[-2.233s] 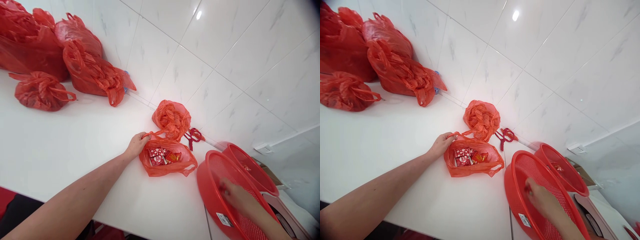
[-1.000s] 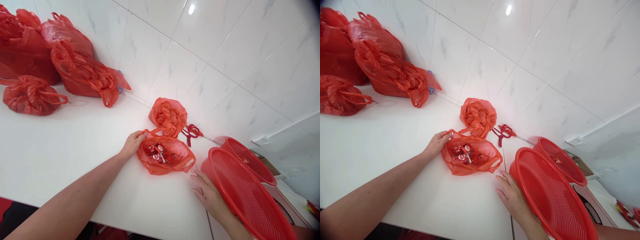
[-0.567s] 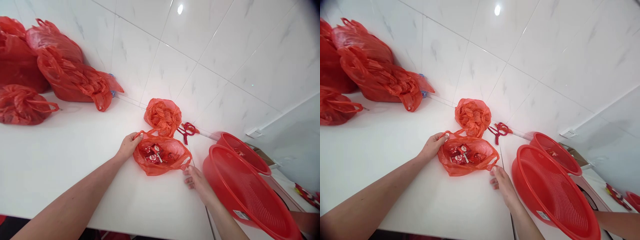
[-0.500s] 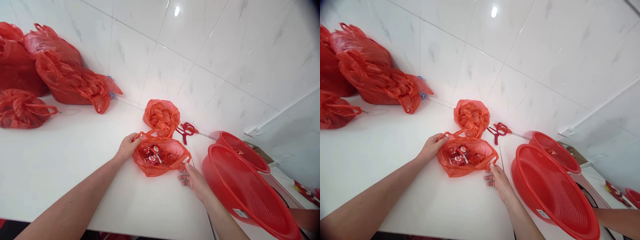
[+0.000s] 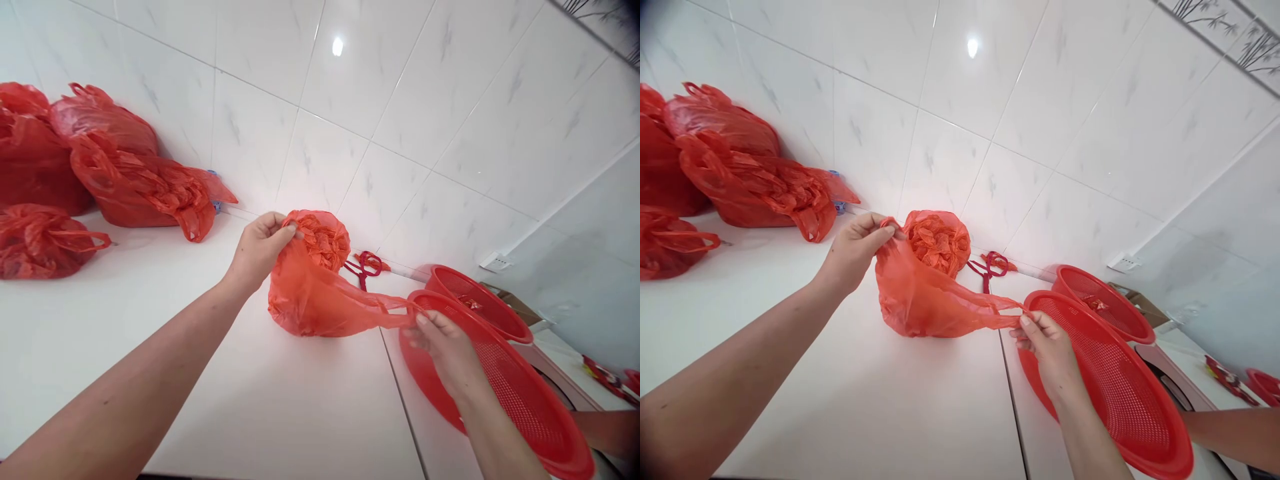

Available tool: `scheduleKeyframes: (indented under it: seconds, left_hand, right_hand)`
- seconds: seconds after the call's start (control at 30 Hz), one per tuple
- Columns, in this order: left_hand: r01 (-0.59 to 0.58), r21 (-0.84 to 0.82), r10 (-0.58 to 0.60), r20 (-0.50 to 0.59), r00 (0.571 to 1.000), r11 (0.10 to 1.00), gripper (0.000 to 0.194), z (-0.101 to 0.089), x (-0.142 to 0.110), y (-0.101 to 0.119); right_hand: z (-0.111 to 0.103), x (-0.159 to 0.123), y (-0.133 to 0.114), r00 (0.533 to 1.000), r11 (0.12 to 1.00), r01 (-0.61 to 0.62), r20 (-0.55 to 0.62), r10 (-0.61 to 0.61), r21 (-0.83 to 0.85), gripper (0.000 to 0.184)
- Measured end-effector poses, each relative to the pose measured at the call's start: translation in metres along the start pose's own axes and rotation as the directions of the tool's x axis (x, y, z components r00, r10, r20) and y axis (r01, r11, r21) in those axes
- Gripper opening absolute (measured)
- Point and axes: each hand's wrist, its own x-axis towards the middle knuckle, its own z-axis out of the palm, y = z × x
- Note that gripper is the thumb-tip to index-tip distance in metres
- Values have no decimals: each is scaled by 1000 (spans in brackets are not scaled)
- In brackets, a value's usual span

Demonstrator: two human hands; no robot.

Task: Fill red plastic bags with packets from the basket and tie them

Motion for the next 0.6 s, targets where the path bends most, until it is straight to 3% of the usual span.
scheduleKeyframes:
  seconds: [0.13, 0.3, 0.47, 0.6]
  left_hand:
    - [-130, 47, 127, 72, 989, 990, 11, 16, 1, 35]
    - [-173, 202, 152, 118, 981, 964, 15, 23, -1, 50]
    - [-177, 282, 162, 76, 984, 943, 19, 15, -6, 45]
    - [-103, 306, 84, 74, 994, 946, 31, -9, -29, 17]
  right_hand:
    - [-8, -9, -16, 995, 989, 78, -73, -70, 125, 26]
    - [-6, -15, -22, 994, 975, 107, -54, -98, 193, 21]
    - [-2, -10, -14, 978, 937, 197, 4, -207, 289, 17]
    - [7, -11, 5, 973, 953, 169, 112, -202, 250, 33]
